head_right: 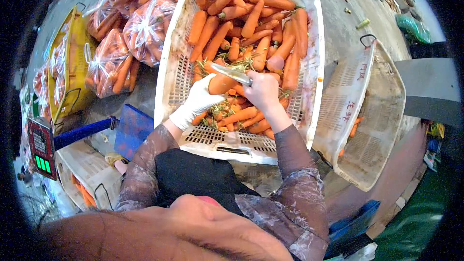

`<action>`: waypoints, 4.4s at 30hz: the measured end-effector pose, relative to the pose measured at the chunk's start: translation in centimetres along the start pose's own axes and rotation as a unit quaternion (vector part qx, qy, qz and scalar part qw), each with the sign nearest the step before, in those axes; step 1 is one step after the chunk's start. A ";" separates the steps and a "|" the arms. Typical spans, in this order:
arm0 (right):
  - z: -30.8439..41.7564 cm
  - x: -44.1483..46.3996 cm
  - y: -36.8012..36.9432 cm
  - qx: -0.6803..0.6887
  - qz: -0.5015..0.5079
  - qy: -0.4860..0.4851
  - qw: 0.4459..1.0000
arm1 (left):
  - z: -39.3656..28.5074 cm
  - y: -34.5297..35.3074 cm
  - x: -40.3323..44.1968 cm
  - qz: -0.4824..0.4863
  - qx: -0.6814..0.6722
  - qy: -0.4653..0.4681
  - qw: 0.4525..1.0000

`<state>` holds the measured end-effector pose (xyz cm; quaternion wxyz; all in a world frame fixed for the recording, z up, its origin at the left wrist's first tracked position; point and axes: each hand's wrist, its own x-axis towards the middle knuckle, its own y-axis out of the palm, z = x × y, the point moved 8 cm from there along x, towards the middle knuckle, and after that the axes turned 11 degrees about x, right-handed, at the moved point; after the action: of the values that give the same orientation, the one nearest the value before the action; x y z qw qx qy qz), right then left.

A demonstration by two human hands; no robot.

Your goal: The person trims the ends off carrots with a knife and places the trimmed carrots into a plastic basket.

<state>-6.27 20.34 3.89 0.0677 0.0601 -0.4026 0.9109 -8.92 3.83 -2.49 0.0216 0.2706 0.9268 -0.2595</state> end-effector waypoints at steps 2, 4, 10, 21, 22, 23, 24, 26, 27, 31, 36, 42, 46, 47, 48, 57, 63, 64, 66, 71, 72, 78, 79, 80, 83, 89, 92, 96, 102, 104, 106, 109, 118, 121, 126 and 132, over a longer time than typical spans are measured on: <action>-0.6 -0.1 0.8 -0.014 0.012 -0.001 1.000 | 0.3 -0.1 -0.2 -0.031 -0.088 -0.007 0.996; -0.2 -0.2 1.7 -0.021 0.053 0.004 0.998 | 0.0 -0.4 -0.2 -0.037 -0.064 -0.012 0.997; -1.2 0.0 2.4 0.009 0.092 0.087 0.992 | -1.9 -1.8 -0.9 -0.057 0.028 -0.027 0.998; -5.0 1.4 -2.2 -0.116 0.015 0.166 0.979 | -0.8 -1.2 -0.2 -0.005 -0.120 -0.019 0.993; -3.5 1.3 -1.6 -0.130 0.026 0.113 0.985 | -1.4 -1.6 -0.4 -0.035 -0.064 0.013 0.997; -2.1 1.1 -0.7 -0.164 0.036 0.078 0.983 | -1.5 -1.6 -0.4 -0.043 -0.058 0.010 0.997; -0.9 0.9 0.0 -0.180 0.039 0.050 0.982 | -1.4 -1.5 -0.5 -0.048 -0.052 0.007 0.997; 0.7 0.6 1.0 -0.150 0.054 -0.004 0.987 | -0.9 -0.9 -0.6 -0.033 -0.112 -0.004 0.993; 0.7 0.6 1.3 -0.150 0.053 -0.001 0.987 | -0.7 -0.7 -0.6 -0.024 -0.172 -0.015 0.985; 0.5 0.6 2.0 -0.163 0.071 0.008 0.984 | -0.1 -0.4 -0.6 -0.002 -0.151 -0.035 0.988; -0.5 0.7 2.2 -0.189 0.074 0.022 0.979 | -0.6 -1.1 -1.1 -0.049 -0.090 -0.012 0.995; -1.9 1.3 2.6 -0.190 0.069 0.073 0.977 | -0.4 -0.5 -1.0 -0.007 -0.129 -0.051 0.990; -10.2 2.0 -0.6 -0.185 0.008 0.269 0.945 | -0.5 0.4 -1.9 0.054 -0.150 -0.045 0.986; -10.8 1.9 -1.7 -0.154 -0.012 0.271 0.950 | -0.3 1.0 -1.8 0.070 -0.211 -0.042 0.974; -10.8 2.1 -2.3 -0.124 -0.026 0.271 0.954 | -1.0 1.2 -1.8 0.083 -0.275 -0.043 0.957; -12.2 -4.6 11.5 -0.129 0.463 0.129 0.867 | 3.2 -0.7 -0.1 0.051 -0.679 -0.197 0.706; -9.8 -6.8 14.1 -0.196 0.552 0.063 0.808 | 1.5 -3.4 -1.6 0.079 -0.714 -0.132 0.683; -9.0 -5.8 12.9 -0.212 0.542 0.075 0.810 | 1.3 -3.9 -2.2 0.034 -0.681 -0.151 0.716; -7.6 -3.3 9.8 -0.212 0.445 0.068 0.867 | -0.1 -5.1 -3.9 -0.031 -0.571 -0.171 0.802; 4.7 -1.0 -4.8 0.114 -0.144 -0.104 0.977 | 1.6 -1.3 -2.9 -0.097 -0.772 -0.187 0.600; 7.2 -1.9 -5.1 0.141 -0.172 -0.186 0.957 | 0.3 -1.5 -2.9 -0.070 -0.785 -0.168 0.592; 9.2 -2.6 -3.7 0.062 -0.160 -0.215 0.961 | -10.7 -6.5 -6.4 -0.144 -0.375 0.044 0.915; 8.9 -2.6 -3.8 0.066 -0.167 -0.212 0.961 | -11.4 -6.3 -6.8 -0.134 -0.398 0.086 0.903; 8.6 -2.6 -3.9 0.070 -0.173 -0.213 0.959 | -12.1 -6.0 -7.3 -0.122 -0.421 0.127 0.890; 8.3 -2.8 -4.3 0.070 -0.182 -0.223 0.955 | -10.3 -4.7 -7.2 -0.062 -0.352 0.050 0.933; 8.4 -3.2 -4.8 0.065 -0.218 -0.263 0.938 | -11.5 -4.7 -8.3 -0.150 0.072 0.145 0.975; 8.0 -3.0 -4.9 0.045 -0.218 -0.250 0.942 | -12.7 -4.9 -8.7 -0.192 0.130 0.186 0.955; 5.4 -1.9 -2.8 0.087 -0.209 -0.195 0.954 | -8.3 -3.0 -5.1 -0.032 -0.626 -0.042 0.778; -8.6 2.1 0.5 0.017 0.040 0.178 0.983 | -2.9 -6.3 -7.9 -0.224 -0.550 -0.148 0.791; -7.5 1.0 1.0 -0.060 0.094 0.148 0.983 | -2.5 -7.9 -9.6 -0.270 -0.530 -0.149 0.790; -7.0 0.6 2.7 -0.092 0.106 0.156 0.978 | -1.9 -11.2 -12.2 -0.319 -0.340 -0.092 0.880; -7.0 0.4 11.0 -0.017 0.188 -0.038 0.981 | -1.5 -15.0 -19.7 -0.434 -0.174 -0.053 0.882; -9.5 -6.3 17.0 -0.149 0.258 0.077 0.951 | 6.4 -26.8 -47.3 -0.612 -0.321 -0.082 0.718; -8.7 -5.8 13.8 -0.136 0.192 0.048 0.971 | 6.9 -36.4 -55.5 -0.636 0.001 -0.122 0.762; -7.8 -4.8 14.1 -0.092 0.157 0.083 0.980 | 11.0 -39.2 -45.8 -0.477 -0.382 0.004 0.792; -5.5 -1.4 10.0 0.394 0.162 0.265 0.865 | -2.6 -14.6 -17.3 -0.154 -0.156 -0.098 0.971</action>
<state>-6.89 17.66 -7.33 -0.0056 -0.2282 0.0192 0.9734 -1.39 -13.81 9.75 0.1136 0.0910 0.9798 -0.1370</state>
